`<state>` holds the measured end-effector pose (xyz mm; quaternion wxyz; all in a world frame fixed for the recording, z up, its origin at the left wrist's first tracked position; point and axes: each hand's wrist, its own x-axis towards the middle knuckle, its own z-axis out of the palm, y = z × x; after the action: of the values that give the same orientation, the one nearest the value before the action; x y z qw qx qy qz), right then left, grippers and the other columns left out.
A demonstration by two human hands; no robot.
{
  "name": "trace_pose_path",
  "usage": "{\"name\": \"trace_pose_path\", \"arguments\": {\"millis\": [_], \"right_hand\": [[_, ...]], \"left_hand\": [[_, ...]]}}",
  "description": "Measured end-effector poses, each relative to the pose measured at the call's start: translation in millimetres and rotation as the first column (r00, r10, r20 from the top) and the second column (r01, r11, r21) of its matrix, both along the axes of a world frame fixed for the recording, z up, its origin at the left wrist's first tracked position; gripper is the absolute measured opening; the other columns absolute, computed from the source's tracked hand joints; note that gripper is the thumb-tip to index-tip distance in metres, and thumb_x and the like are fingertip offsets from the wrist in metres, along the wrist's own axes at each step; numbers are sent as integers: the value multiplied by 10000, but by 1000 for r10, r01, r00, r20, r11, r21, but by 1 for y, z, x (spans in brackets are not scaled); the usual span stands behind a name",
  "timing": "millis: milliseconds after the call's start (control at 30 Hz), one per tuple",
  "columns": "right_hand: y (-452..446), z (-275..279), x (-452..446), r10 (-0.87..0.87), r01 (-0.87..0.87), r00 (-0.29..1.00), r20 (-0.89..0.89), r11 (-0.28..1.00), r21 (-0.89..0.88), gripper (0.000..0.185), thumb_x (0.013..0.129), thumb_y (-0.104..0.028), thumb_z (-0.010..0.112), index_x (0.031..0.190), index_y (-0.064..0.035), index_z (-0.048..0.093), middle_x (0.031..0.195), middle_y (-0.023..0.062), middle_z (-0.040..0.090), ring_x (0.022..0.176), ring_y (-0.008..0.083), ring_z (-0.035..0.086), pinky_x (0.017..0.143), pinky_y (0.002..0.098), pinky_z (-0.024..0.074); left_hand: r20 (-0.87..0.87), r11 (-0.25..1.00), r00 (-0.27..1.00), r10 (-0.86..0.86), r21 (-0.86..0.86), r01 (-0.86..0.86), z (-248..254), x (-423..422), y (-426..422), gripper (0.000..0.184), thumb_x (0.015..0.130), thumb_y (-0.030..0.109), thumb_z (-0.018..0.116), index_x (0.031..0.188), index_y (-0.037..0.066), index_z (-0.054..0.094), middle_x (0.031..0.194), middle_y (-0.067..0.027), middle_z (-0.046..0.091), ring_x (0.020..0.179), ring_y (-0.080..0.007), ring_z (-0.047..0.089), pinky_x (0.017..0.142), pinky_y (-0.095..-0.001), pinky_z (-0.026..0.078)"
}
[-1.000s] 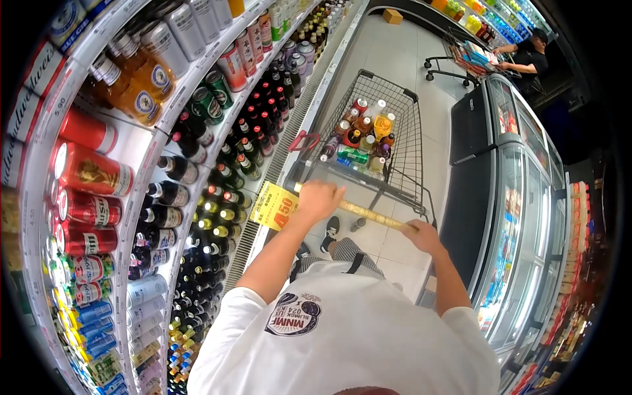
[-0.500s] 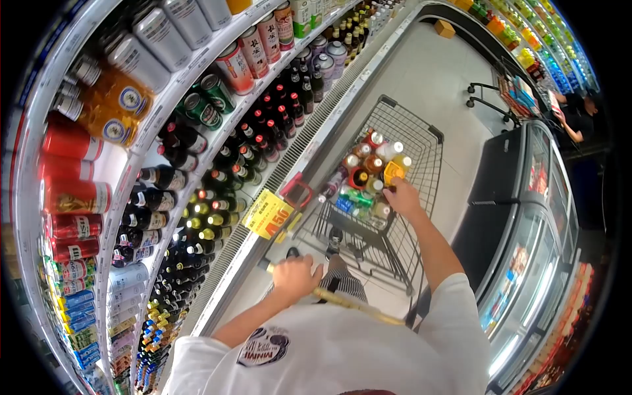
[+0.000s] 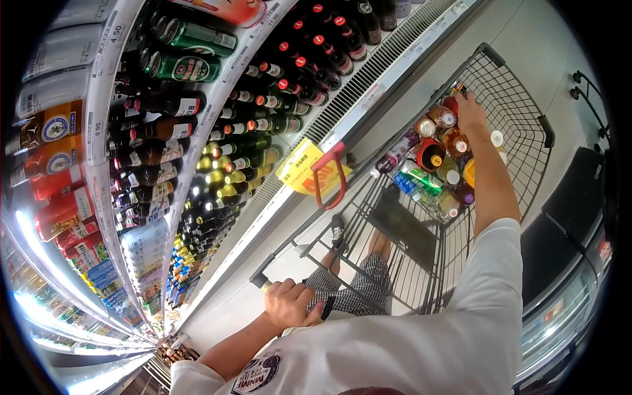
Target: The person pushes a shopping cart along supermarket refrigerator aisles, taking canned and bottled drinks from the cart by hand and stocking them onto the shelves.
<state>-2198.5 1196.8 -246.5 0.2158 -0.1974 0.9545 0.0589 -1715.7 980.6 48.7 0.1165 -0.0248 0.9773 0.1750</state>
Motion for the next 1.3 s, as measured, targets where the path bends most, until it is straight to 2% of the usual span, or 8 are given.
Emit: {"name": "trace_pose_path", "arguments": {"millis": [233, 400, 733, 833, 867, 933, 1100, 1300], "right_hand": [[-1, 47, 3, -24, 17, 995, -97, 997, -69, 653, 791, -34, 746, 1382, -192, 519, 1258, 150, 555, 1015, 399, 653, 824, 450, 586], [35, 161, 41, -37, -37, 987, -157, 895, -444, 698, 700, -75, 817, 1340, -178, 559, 1248, 152, 581, 1005, 383, 656, 842, 433, 567], [78, 417, 269, 5, 441, 898, 441, 16, -897, 722, 671, -291, 867, 1287, -49, 578, 1152, 77, 631, 1051, 172, 607, 950, 315, 483], [58, 466, 341, 129, 359, 931, 342, -134, -924, 782, 664, -400, 847, 1290, -28, 561, 1122, 85, 631, 1025, 186, 633, 924, 322, 507], [50, 476, 366, 150, 373, 925, 350, -170, -912, 790, 663, -414, 844, 1291, -28, 560, 1124, 87, 633, 1022, 190, 639, 917, 325, 515], [29, 488, 413, 215, 404, 909, 357, -241, -882, 808, 660, -442, 838, 1295, -27, 558, 1129, 92, 637, 1015, 196, 651, 904, 330, 530], [-46, 472, 497, 406, 533, 814, 415, -237, -812, 809, 724, -478, 817, 1305, -5, 513, 1099, 173, 676, 931, 202, 689, 792, 310, 583], [-135, 464, 559, 459, 568, 762, 457, -134, -812, 591, 933, -456, 614, 1290, 0, 500, 1095, 192, 674, 903, 220, 693, 772, 331, 595]], "left_hand": [[-23, 1000, 1000, -10, 1, 10, 0, 0, -1, 187, 679, 290, 705, 706, 112, 655, 602, -13, 554, 553, -205, 507, 506, -354, 379], [-110, 1000, 994, 6, 1, -6, 0, -5, -1, 212, 734, 302, 701, 654, 136, 598, 608, -12, 563, 578, -218, 551, 518, -362, 414], [-332, 973, 943, 9, 221, 68, -7, 5, -11, 319, 828, 306, 686, 1041, 68, 685, 809, -86, 674, 738, -276, 655, 657, -406, 513], [187, 348, 917, 351, 884, -314, 24, 27, -12, 363, 971, 323, 591, 1206, 46, 579, 988, -116, 683, 791, -215, 667, 742, -360, 536], [401, -19, 845, 352, 906, -422, 35, 40, -13, 377, 1000, 329, 564, 1247, 44, 550, 1023, -120, 679, 807, -201, 669, 762, -354, 539], [383, -243, 921, 74, 902, -356, 71, 73, -20, 509, 1027, 414, 527, 1355, 30, 462, 1144, -129, 642, 975, -208, 655, 867, -364, 530], [89, -105, 951, -297, 987, -125, 132, 152, -20, 748, 912, 394, 739, 1451, 5, 395, 1405, -104, 537, 1310, -197, 506, 1089, -392, 420], [29, -5, 992, 126, 1000, -29, 135, 239, -37, 760, 850, 297, 820, 1404, -1, 394, 1252, -83, 573, 1142, -147, 561, 1004, -334, 473]]}}
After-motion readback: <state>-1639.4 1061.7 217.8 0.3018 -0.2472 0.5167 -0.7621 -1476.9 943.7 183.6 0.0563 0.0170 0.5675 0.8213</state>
